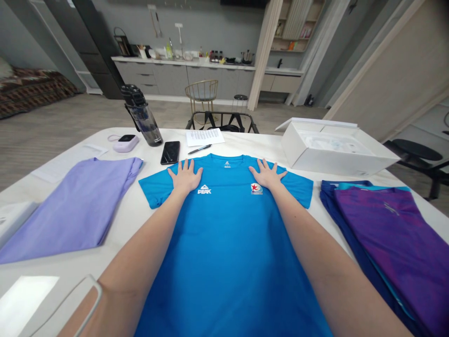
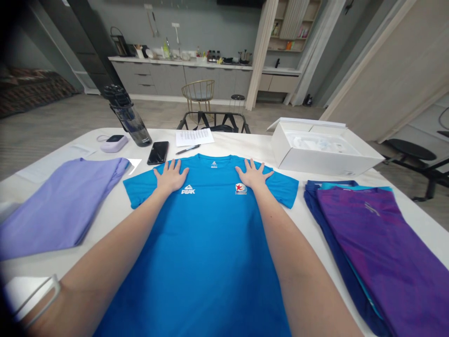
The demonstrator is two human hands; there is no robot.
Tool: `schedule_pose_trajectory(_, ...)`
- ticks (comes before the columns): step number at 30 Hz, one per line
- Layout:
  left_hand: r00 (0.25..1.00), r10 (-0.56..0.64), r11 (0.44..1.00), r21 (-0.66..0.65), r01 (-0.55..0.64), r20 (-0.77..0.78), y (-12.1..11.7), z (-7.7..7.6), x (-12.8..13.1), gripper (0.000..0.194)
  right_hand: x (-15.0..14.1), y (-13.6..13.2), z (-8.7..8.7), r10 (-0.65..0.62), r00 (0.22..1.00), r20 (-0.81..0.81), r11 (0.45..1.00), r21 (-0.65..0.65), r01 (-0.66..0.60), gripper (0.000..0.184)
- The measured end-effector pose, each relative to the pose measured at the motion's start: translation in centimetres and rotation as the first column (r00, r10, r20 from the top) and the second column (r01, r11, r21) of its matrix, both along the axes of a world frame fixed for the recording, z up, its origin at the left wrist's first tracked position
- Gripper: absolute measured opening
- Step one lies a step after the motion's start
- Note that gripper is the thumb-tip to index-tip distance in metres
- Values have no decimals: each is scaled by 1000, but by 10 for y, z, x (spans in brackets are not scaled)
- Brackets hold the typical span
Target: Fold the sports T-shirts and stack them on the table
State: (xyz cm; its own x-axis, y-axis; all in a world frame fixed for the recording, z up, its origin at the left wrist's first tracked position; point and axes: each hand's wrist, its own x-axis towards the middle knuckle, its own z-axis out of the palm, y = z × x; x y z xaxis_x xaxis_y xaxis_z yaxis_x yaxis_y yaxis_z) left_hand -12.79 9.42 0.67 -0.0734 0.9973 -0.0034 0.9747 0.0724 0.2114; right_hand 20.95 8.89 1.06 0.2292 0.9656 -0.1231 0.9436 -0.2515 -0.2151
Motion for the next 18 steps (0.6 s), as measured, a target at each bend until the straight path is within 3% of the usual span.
schedule_pose_trajectory(3, 1000, -1, 1000, -1, 1, -9, -2, 0, -1, 75, 7, -7, 6, 25, 997, -72, 998, 55, -21, 78)
schedule_pose_trajectory(5, 999, -16, 999, 46, 17, -29, -2, 3, 0, 71, 21, -17, 12, 62, 991, -123, 982, 187, -38, 72)
schedule_pose_trajectory(8, 988, -149, 972, 177, 153, -38, -1, 11, 16, 65, 54, -35, 20, 87, 986, -145, 935, 355, -30, 57)
schedule_pose_trajectory(10, 954, -301, 931, 214, 295, -4, -1, 17, 39, 63, 78, -46, 21, 31, 987, -159, 937, 348, 27, 47)
schedule_pose_trajectory(13, 877, -479, 871, 146, 469, 38, -7, 20, 86, 62, 102, -56, 19, -41, 979, -200, 958, 271, 95, 41)
schedule_pose_trajectory(15, 857, -513, 858, 58, 510, 46, -15, 17, 116, 63, 108, -60, 16, -20, 975, -221, 966, 247, 76, 42)
schedule_pose_trajectory(18, 876, -481, 876, -30, 482, 37, -23, 8, 144, 65, 107, -64, 14, 43, 969, -244, 974, 227, 14, 50)
